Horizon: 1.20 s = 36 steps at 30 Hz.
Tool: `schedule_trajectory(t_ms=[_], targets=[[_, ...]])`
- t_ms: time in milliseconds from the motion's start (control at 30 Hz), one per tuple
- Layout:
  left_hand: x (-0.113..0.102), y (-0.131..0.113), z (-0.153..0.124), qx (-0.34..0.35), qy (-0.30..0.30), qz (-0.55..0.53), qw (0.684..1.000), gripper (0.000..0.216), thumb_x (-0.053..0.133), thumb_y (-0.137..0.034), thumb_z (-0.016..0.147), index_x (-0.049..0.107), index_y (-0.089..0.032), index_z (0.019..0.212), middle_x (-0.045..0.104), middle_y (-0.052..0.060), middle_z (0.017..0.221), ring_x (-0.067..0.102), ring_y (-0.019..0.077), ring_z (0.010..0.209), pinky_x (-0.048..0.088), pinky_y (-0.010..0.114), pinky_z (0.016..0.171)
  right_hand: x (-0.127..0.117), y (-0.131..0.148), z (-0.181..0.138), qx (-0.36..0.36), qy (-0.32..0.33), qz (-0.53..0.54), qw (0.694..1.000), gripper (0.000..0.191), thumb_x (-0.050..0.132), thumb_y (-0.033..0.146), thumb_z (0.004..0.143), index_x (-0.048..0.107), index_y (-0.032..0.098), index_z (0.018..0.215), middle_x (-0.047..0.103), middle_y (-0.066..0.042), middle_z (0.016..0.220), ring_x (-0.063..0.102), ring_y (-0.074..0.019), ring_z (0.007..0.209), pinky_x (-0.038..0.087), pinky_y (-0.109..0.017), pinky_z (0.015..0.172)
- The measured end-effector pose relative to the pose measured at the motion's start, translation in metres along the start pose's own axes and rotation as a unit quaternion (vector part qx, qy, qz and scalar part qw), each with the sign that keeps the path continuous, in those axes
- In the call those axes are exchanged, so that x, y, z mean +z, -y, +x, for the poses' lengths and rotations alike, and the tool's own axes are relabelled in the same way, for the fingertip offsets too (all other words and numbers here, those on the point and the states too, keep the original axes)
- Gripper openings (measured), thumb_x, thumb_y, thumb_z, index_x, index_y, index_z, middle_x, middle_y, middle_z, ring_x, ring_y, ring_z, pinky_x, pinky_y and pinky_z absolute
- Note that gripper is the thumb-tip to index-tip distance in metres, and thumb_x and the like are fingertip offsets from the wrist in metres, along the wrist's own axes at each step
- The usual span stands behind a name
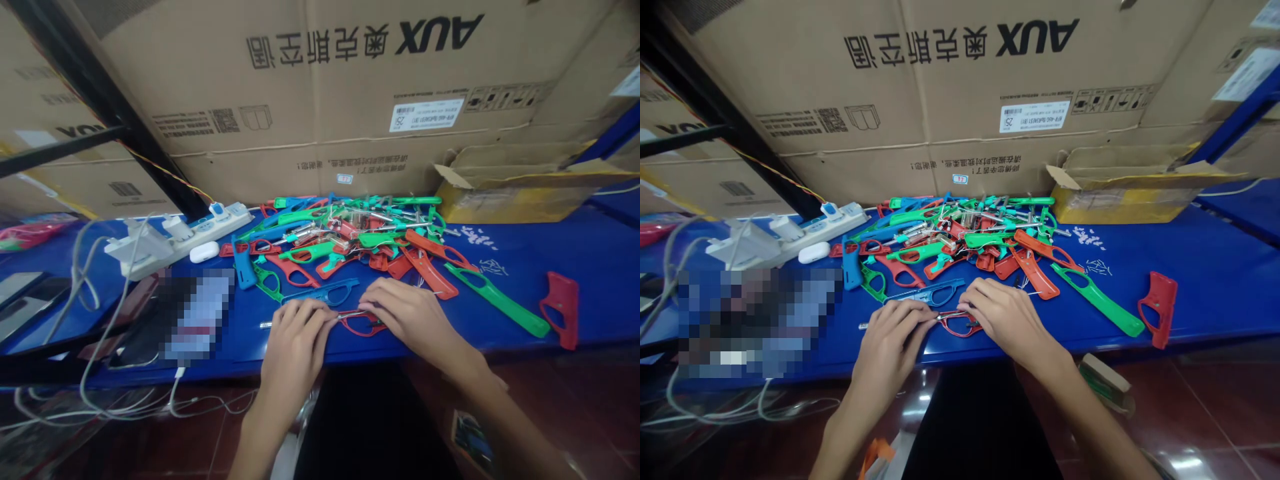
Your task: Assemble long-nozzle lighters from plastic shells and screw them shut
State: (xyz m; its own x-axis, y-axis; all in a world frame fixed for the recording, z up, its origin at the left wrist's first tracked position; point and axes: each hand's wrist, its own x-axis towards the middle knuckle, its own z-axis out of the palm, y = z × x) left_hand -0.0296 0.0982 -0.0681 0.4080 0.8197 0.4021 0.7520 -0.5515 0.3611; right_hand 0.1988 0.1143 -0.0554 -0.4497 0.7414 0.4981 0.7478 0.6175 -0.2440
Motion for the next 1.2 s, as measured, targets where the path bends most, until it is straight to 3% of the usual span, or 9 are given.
schedule_trajectory(t_ms=[233,567,667,733,867,967,1200], targets=[[0.001,0.001,0.001,0.002,-0.006,-0.005,1.000,0.013,0.055,-0.021,0.103,0.067,-0.025,0.104,0.070,0.001,0.109,0.056,0.0211,0.099,0.038,0.039,0.091,0.004,0.005,0.012,-0.064,-0.003,0.001,0.998,0.026,0.044,0.025,0.108,0.066,0.017,0.096,0.070,-0.005,0.090,0.066,-0.0154,0.083,0.047,-0.025,0.074],[0.001,0.001,0.001,0.001,-0.007,-0.004,1.000,0.014,0.052,-0.022,0.104,0.066,-0.025,0.105,0.070,0.002,0.108,0.057,0.0224,0.100,0.039,0.040,0.091,0.006,0.005,0.026,-0.007,-0.031,-0.019,0.999,0.027,0.045,0.031,0.108,0.066,0.018,0.098,0.071,-0.004,0.092,0.068,-0.0139,0.080,0.045,-0.024,0.064],[0.001,0.000,0.000,-0.002,-0.009,-0.010,1.000,0.013,0.051,-0.022,0.105,0.063,-0.024,0.107,0.070,0.002,0.109,0.057,0.0224,0.101,0.039,0.039,0.091,0.007,0.002,0.020,0.024,-0.003,-0.084,0.996,0.030,0.043,0.032,0.108,0.067,0.018,0.097,0.070,-0.005,0.092,0.068,-0.0150,0.074,0.041,-0.026,0.055],[0.000,-0.001,0.000,-0.006,-0.011,-0.016,1.000,0.012,0.051,-0.021,0.105,0.061,-0.023,0.110,0.070,0.002,0.109,0.057,0.0222,0.102,0.039,0.038,0.090,0.005,0.002,0.009,0.030,-0.023,-0.107,0.994,0.028,0.044,0.031,0.107,0.068,0.017,0.102,0.071,-0.006,0.097,0.068,-0.0153,0.072,0.040,-0.027,0.054],[0.000,-0.002,0.000,-0.002,-0.008,-0.014,1.000,0.014,0.051,-0.020,0.105,0.061,-0.024,0.113,0.069,0.002,0.112,0.057,0.0221,0.102,0.039,0.037,0.089,-0.006,0.008,-0.018,0.009,-0.077,-0.108,0.991,0.023,0.050,0.029,0.106,0.070,0.020,0.101,0.073,-0.002,0.090,0.066,-0.0139,0.072,0.044,-0.026,0.064],[0.001,-0.003,-0.001,0.003,-0.009,0.014,1.000,0.019,0.050,-0.019,0.104,0.062,-0.025,0.118,0.068,0.002,0.113,0.057,0.0221,0.100,0.040,0.037,0.087,-0.009,0.011,-0.029,-0.013,-0.056,-0.098,0.994,0.029,0.048,0.033,0.107,0.073,0.020,0.103,0.073,-0.002,0.084,0.066,-0.0152,0.073,0.046,-0.027,0.072],[0.003,-0.001,-0.002,0.061,0.011,0.077,0.995,0.043,0.050,-0.006,0.097,0.061,-0.027,0.133,0.067,0.005,0.125,0.057,0.0251,0.104,0.045,0.041,0.089,0.000,0.006,-0.029,0.009,-0.037,-0.106,0.994,0.042,0.038,0.041,0.109,0.074,0.019,0.113,0.074,-0.005,0.090,0.069,-0.0150,0.072,0.050,-0.027,0.066]])
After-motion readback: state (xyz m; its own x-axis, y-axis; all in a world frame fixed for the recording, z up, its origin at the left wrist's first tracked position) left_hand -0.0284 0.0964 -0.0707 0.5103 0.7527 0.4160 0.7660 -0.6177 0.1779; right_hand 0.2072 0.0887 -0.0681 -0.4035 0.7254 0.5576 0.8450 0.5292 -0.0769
